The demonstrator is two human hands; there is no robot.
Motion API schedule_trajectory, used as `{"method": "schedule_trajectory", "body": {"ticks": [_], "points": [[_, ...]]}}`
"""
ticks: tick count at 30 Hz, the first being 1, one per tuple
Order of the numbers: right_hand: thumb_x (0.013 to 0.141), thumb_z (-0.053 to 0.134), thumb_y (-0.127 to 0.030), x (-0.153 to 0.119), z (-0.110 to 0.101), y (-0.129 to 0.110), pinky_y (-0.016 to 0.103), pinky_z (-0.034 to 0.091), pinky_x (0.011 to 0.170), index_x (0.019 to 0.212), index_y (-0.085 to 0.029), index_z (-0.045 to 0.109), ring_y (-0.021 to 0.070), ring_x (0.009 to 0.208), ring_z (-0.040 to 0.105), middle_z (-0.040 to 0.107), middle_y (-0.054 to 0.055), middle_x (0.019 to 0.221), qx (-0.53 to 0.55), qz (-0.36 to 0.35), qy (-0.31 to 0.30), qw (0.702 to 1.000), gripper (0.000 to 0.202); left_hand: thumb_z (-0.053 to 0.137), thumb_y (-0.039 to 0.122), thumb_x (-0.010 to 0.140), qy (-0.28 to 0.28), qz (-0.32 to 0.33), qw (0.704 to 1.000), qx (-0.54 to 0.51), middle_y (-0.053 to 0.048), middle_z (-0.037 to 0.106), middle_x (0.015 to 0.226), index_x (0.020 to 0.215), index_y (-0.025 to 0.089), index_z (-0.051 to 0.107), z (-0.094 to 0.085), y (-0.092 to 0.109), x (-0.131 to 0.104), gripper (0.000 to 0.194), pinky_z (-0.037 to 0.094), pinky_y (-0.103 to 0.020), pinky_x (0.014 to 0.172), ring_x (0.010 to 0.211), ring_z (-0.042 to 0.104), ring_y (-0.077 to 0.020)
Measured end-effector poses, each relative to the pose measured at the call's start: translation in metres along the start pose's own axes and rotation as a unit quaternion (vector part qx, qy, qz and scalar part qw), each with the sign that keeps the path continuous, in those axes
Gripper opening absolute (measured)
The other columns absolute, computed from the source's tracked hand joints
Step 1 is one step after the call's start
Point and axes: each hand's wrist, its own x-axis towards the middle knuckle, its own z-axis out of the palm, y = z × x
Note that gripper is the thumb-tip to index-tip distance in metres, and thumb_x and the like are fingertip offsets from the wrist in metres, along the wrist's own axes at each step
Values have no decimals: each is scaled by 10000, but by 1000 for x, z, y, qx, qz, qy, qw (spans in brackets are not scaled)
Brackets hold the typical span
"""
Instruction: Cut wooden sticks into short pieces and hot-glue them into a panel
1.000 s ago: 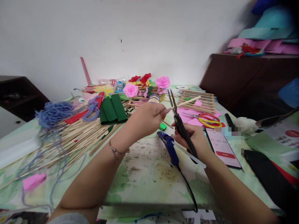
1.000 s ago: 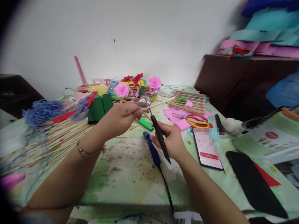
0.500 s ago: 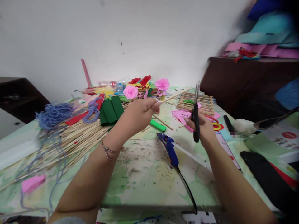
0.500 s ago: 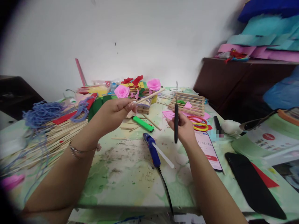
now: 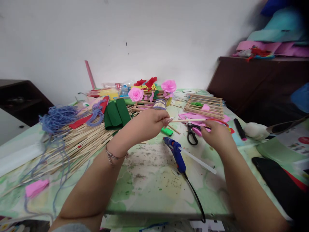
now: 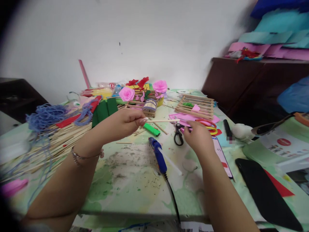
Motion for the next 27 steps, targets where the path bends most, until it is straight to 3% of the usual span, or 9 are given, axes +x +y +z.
{"method": "schedule_trajectory", "body": {"ticks": [2,3,5,8,10,12,18,22,27], "points": [[853,503,-235,-5,-7,-12,400,476,873,1075,-153,668,272,985,640,692,145,1058,79,-92,143,982,289,411,322,905,-2,-3,1000,28,-6,546,628,682,181,540,5,-1,2,294,335,-266,573,605,473,-146],[865,500,-226,-8,-10,-17,395,464,898,1082,-160,657,261,1005,628,687,136,1065,105,-150,185,966,276,411,327,904,-7,-5,999,44,-10,548,626,668,180,537,8,-1,4,306,331,-267,572,608,476,-149],[869,524,-231,-13,-12,-27,396,435,927,1094,-167,636,257,1036,600,674,131,1080,114,-259,167,945,259,407,328,902,-26,-6,997,66,-18,554,632,651,176,531,14,0,7,319,324,-270,573,617,484,-154],[908,499,-255,-19,-8,-34,344,453,798,1010,-161,642,225,887,607,679,109,934,101,-335,35,936,200,404,315,898,-55,1,996,65,-10,528,606,632,172,514,21,1,11,322,308,-265,563,592,463,-142],[950,435,-278,-20,-4,-36,295,424,641,824,-164,636,183,710,572,634,67,739,105,-326,-15,939,263,410,319,894,-72,14,996,52,5,481,562,613,171,499,24,1,13,329,286,-257,542,550,421,-127],[968,393,-292,-21,-2,-38,287,371,574,694,-171,588,163,623,515,572,41,636,101,-313,-19,944,358,421,320,889,-86,29,995,46,15,447,531,598,170,492,27,0,15,335,267,-252,529,522,387,-117],[939,433,-251,-24,-6,-50,358,318,686,735,-163,612,229,774,507,652,86,745,-65,-285,62,954,286,417,283,888,-72,34,993,88,-17,553,621,648,173,522,36,-1,16,284,281,-261,574,598,461,-142],[920,421,-242,-28,-7,-52,313,291,553,569,-188,503,159,550,418,518,36,541,8,-311,78,947,365,387,326,910,-101,67,992,42,7,490,584,632,178,462,41,1,16,323,277,-254,560,571,429,-129],[902,463,-234,-34,-5,-53,295,235,497,449,-201,350,112,455,333,367,-10,433,90,-221,141,961,469,345,314,935,-102,140,985,-1,17,437,573,614,180,400,48,4,16,353,270,-258,550,547,389,-116]]}}
